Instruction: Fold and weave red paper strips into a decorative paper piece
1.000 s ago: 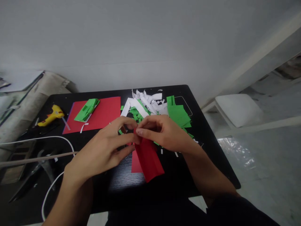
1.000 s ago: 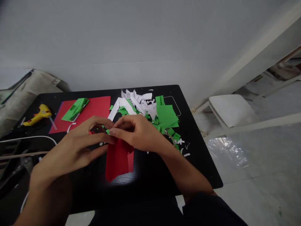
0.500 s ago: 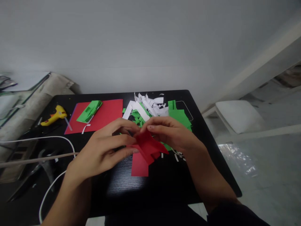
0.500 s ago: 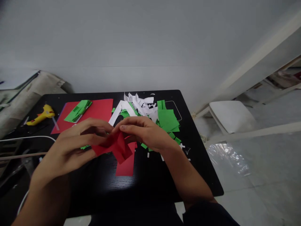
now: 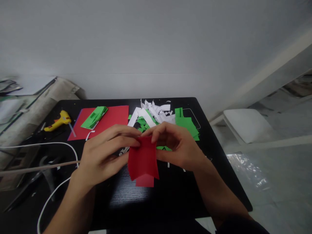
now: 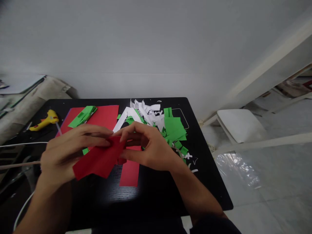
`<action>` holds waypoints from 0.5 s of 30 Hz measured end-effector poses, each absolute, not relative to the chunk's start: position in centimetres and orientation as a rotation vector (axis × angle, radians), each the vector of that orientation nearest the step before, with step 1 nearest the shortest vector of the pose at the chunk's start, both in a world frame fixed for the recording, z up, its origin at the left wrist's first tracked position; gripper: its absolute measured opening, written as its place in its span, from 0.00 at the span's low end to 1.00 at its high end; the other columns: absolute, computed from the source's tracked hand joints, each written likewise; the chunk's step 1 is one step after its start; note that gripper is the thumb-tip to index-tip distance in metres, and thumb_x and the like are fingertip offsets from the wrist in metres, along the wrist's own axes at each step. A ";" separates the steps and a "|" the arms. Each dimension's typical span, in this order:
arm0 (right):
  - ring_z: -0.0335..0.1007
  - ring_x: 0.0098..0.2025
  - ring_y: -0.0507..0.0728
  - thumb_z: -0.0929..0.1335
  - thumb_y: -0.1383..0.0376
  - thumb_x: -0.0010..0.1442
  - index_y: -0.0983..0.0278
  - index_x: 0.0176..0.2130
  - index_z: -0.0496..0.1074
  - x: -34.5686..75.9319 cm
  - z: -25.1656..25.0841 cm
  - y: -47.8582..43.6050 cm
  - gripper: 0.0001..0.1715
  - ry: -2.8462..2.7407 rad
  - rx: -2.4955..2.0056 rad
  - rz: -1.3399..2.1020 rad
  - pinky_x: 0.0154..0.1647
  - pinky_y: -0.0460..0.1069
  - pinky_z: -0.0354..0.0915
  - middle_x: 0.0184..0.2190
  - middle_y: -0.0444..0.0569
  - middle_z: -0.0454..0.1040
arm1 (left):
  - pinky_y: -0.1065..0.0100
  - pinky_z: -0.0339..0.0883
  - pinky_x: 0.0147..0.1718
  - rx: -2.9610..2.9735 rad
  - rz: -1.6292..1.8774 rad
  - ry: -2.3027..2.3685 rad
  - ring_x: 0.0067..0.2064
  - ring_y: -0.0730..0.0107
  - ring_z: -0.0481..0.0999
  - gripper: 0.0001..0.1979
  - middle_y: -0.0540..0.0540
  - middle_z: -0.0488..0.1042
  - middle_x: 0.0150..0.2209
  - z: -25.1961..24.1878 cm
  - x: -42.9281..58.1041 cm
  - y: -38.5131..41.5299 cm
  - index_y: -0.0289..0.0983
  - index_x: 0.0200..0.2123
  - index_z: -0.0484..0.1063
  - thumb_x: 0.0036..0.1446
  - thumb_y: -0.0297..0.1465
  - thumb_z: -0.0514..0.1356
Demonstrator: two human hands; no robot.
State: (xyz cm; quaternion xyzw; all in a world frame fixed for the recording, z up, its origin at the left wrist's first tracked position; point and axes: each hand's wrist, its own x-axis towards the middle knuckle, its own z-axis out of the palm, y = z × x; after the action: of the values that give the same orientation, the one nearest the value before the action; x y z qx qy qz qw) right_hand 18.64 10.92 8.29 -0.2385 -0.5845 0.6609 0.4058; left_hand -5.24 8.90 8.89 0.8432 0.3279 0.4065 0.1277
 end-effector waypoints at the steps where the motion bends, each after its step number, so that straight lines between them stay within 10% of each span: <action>1: 0.82 0.50 0.58 0.78 0.71 0.56 0.60 0.38 0.74 18.5 8.4 10.7 0.13 -1.481 -0.621 1.619 0.52 0.55 0.80 0.50 0.48 0.82 | 0.61 0.78 0.46 2.449 1.188 0.962 0.49 0.62 0.82 0.14 0.46 0.81 0.48 8.9 -5.2 8.8 0.44 0.47 0.77 0.63 0.21 0.64; 15: 0.84 0.38 0.57 0.80 0.71 0.56 0.60 0.34 0.77 17.5 7.7 10.1 0.11 -1.356 -0.671 1.389 0.40 0.52 0.83 0.40 0.47 0.85 | 0.66 0.79 0.40 2.352 1.346 1.043 0.41 0.68 0.84 0.09 0.50 0.84 0.41 8.2 -5.0 8.4 0.42 0.46 0.78 0.63 0.26 0.68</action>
State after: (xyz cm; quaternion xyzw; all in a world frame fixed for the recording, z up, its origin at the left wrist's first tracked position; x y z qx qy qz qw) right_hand 17.45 10.14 7.68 -0.2795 -0.5650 0.5788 0.5174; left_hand -5.03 8.44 8.25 0.8043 0.3567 0.4602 0.1189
